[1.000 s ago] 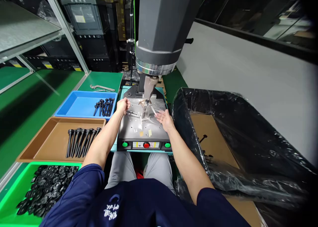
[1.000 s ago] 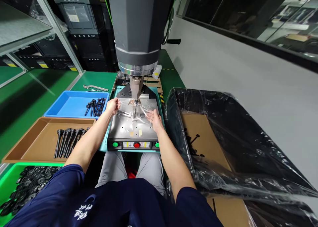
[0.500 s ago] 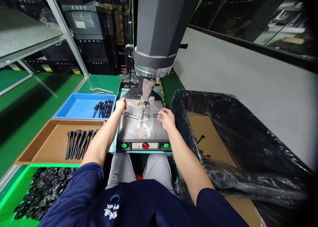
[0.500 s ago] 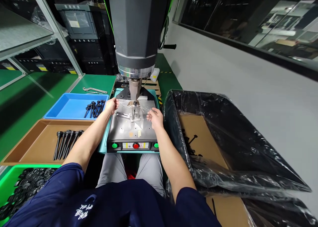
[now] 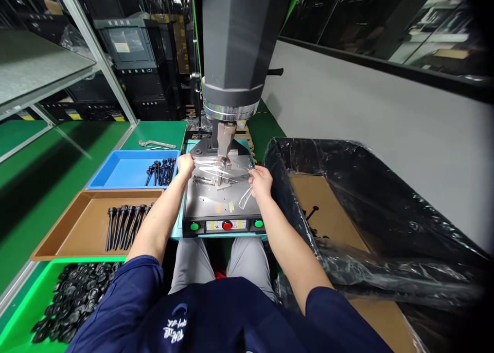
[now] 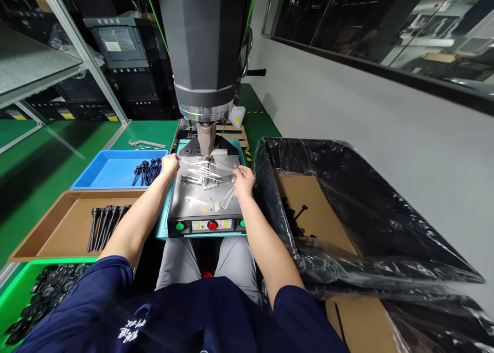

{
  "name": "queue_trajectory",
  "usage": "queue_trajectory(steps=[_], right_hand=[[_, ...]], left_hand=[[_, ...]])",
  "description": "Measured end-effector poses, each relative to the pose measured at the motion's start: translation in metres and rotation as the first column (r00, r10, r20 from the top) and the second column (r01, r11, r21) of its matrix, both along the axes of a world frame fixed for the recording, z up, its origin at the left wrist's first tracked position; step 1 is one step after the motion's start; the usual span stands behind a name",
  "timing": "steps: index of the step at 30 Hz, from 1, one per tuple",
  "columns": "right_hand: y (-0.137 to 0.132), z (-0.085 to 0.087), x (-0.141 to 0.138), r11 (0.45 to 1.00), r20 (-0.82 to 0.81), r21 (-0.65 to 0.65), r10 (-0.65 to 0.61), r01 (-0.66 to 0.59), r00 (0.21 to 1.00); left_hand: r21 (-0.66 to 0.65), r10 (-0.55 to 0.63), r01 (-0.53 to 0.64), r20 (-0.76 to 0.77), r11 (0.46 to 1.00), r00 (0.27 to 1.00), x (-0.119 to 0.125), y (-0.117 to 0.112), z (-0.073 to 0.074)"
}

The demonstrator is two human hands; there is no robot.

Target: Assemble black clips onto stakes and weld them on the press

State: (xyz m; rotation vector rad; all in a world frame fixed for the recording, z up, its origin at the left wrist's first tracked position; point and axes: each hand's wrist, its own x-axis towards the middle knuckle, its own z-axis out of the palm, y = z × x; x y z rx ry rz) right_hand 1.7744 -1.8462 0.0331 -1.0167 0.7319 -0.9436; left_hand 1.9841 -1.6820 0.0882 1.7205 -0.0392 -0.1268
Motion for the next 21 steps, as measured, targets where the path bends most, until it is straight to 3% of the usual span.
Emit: queue_trajectory(steps=[7,15,19,21], right_hand=[[-0.004,-0.001,-0.003,0.984,0.093,0.176,0.006,-0.023,0.996],[-0.017,-0.014,-0.013,0.934,0.077,0.358,-0.031,0.001,0.997],[-0.022,-0.012,-0.009,0.931,0.035,0.359,0.052,-0.061,0.998],[-0.025,-0.006,-0.005,0.968,-0.047,0.240,0.083,-0.069,0.995]], left_hand=[[0.018,0.001,-0.002,0.039,1.000,0.999,0.000,0.001,0.006],[0.066,0.005,-0.011,0.087,0.998,0.996,0.003,0.010,0.010],[0.081,-0.015,0.006,0.116,0.997,0.993,0.001,0.013,0.013],[0.082,-0.028,0.018,0.119,0.996,0.993,-0.002,0.012,0.015]])
